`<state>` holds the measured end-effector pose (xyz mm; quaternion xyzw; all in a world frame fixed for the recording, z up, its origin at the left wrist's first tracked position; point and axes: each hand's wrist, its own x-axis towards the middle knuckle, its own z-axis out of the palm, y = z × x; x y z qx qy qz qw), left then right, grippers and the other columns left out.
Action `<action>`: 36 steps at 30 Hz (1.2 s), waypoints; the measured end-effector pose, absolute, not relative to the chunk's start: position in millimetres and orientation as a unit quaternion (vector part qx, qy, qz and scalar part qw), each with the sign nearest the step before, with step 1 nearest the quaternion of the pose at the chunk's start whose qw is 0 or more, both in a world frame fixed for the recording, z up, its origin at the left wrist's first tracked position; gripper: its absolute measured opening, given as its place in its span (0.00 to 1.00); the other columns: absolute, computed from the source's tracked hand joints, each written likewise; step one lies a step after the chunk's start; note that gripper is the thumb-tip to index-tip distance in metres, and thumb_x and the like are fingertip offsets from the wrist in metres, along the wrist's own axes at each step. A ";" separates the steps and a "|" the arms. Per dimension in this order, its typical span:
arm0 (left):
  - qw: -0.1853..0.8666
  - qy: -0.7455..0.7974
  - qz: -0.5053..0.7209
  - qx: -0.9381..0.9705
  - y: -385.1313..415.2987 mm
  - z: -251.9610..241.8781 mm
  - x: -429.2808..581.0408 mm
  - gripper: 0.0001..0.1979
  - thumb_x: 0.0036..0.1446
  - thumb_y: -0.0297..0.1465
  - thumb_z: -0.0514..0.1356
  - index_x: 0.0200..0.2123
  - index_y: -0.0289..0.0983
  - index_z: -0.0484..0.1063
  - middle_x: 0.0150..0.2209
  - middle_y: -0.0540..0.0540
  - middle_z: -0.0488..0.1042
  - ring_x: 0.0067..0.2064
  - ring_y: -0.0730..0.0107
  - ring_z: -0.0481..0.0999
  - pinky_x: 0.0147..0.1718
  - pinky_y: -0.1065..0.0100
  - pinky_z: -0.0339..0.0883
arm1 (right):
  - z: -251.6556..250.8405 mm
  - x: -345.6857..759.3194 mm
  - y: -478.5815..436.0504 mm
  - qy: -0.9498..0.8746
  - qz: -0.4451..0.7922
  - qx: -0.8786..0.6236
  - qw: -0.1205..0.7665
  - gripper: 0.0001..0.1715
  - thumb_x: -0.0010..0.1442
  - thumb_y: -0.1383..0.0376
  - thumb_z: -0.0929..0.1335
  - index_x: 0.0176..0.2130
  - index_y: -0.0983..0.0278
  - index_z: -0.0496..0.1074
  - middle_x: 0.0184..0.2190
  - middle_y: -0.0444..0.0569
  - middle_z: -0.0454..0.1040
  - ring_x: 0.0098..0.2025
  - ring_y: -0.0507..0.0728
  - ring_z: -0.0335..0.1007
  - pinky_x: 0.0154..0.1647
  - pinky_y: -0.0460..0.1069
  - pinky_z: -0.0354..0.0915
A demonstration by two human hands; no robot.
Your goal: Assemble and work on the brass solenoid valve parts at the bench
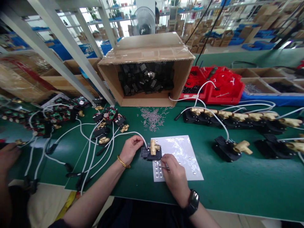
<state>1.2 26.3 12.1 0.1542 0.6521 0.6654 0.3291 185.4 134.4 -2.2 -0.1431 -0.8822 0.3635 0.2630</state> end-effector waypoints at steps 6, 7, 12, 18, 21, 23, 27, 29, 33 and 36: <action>0.364 0.653 0.629 0.214 26.7 12.5 -2.4 0.09 0.47 0.33 0.62 0.29 0.32 0.70 0.26 0.48 0.72 0.27 0.75 0.70 0.28 0.73 0.62 | -7.0 197.8 136.7 -0.913 0.312 -0.113 0.237 0.14 0.63 0.72 0.60 0.47 0.63 0.66 0.44 0.51 0.70 0.46 0.56 0.68 0.47 0.51 0.67; 0.366 0.654 0.622 0.225 26.5 12.0 -3.8 0.09 0.47 0.33 0.62 0.29 0.32 0.71 0.26 0.47 0.72 0.28 0.74 0.70 0.29 0.73 0.63 | -6.9 198.5 136.5 -0.913 0.313 -0.113 0.234 0.14 0.63 0.72 0.60 0.48 0.63 0.66 0.44 0.51 0.70 0.46 0.56 0.68 0.48 0.51 0.67; 0.356 0.672 0.578 0.296 25.4 9.9 -9.2 0.06 0.48 0.30 0.61 0.28 0.33 0.72 0.27 0.47 0.72 0.30 0.72 0.70 0.32 0.72 0.63 | -0.7 193.8 135.2 -0.905 0.340 -0.139 0.215 0.12 0.62 0.71 0.59 0.45 0.61 0.65 0.46 0.52 0.68 0.47 0.58 0.68 0.46 0.54 0.68; 0.304 0.697 0.532 0.373 26.5 10.3 -9.9 0.04 0.51 0.28 0.58 0.28 0.34 0.73 0.29 0.47 0.72 0.33 0.70 0.71 0.33 0.72 0.63 | 3.5 187.7 135.1 -0.902 0.357 -0.156 0.185 0.11 0.60 0.71 0.59 0.40 0.61 0.65 0.49 0.52 0.65 0.47 0.59 0.68 0.48 0.56 0.67; 0.283 0.702 0.509 0.410 27.6 11.1 -10.4 0.04 0.52 0.27 0.58 0.28 0.34 0.72 0.31 0.46 0.72 0.34 0.69 0.71 0.34 0.71 0.63 | 3.8 188.5 134.6 -0.902 0.359 -0.161 0.175 0.12 0.59 0.72 0.58 0.40 0.60 0.65 0.49 0.52 0.65 0.47 0.59 0.68 0.47 0.56 0.67; 0.266 0.707 0.490 0.434 27.4 12.1 -10.4 0.04 0.53 0.27 0.57 0.29 0.34 0.72 0.32 0.46 0.72 0.34 0.69 0.71 0.35 0.71 0.63 | 3.9 189.5 133.8 -0.901 0.362 -0.166 0.171 0.13 0.59 0.72 0.58 0.40 0.60 0.65 0.49 0.52 0.66 0.47 0.59 0.68 0.47 0.55 0.67; 0.229 0.714 0.445 0.489 22.4 15.4 -11.1 0.08 0.55 0.23 0.53 0.30 0.36 0.72 0.32 0.46 0.73 0.37 0.67 0.71 0.39 0.68 0.63 | 4.2 190.3 132.3 -0.896 0.369 -0.176 0.177 0.13 0.58 0.71 0.59 0.43 0.60 0.64 0.49 0.52 0.67 0.49 0.59 0.67 0.47 0.55 0.68; 0.215 0.711 0.422 0.519 18.1 17.3 -12.6 0.11 0.56 0.23 0.52 0.32 0.38 0.73 0.33 0.45 0.74 0.39 0.66 0.70 0.42 0.66 0.62 | 6.2 188.6 132.6 -0.890 0.368 -0.196 0.183 0.17 0.58 0.69 0.61 0.48 0.61 0.61 0.52 0.54 0.65 0.50 0.60 0.66 0.46 0.55 0.69; 0.147 0.762 0.337 0.533 14.7 17.7 -16.8 0.15 0.59 0.25 0.49 0.44 0.41 0.72 0.41 0.42 0.73 0.45 0.62 0.69 0.47 0.61 0.61 | 14.7 179.3 136.2 -0.897 0.357 -0.203 0.162 0.34 0.58 0.67 0.63 0.61 0.61 0.49 0.58 0.56 0.59 0.56 0.62 0.61 0.50 0.58 0.67; 0.083 0.834 0.277 0.471 24.4 14.3 -20.4 0.19 0.60 0.25 0.48 0.54 0.40 0.63 0.48 0.39 0.70 0.49 0.60 0.68 0.49 0.60 0.61 | 19.4 170.8 139.7 -0.907 0.355 -0.166 0.152 0.38 0.57 0.69 0.64 0.63 0.60 0.47 0.59 0.54 0.58 0.58 0.61 0.58 0.55 0.57 0.63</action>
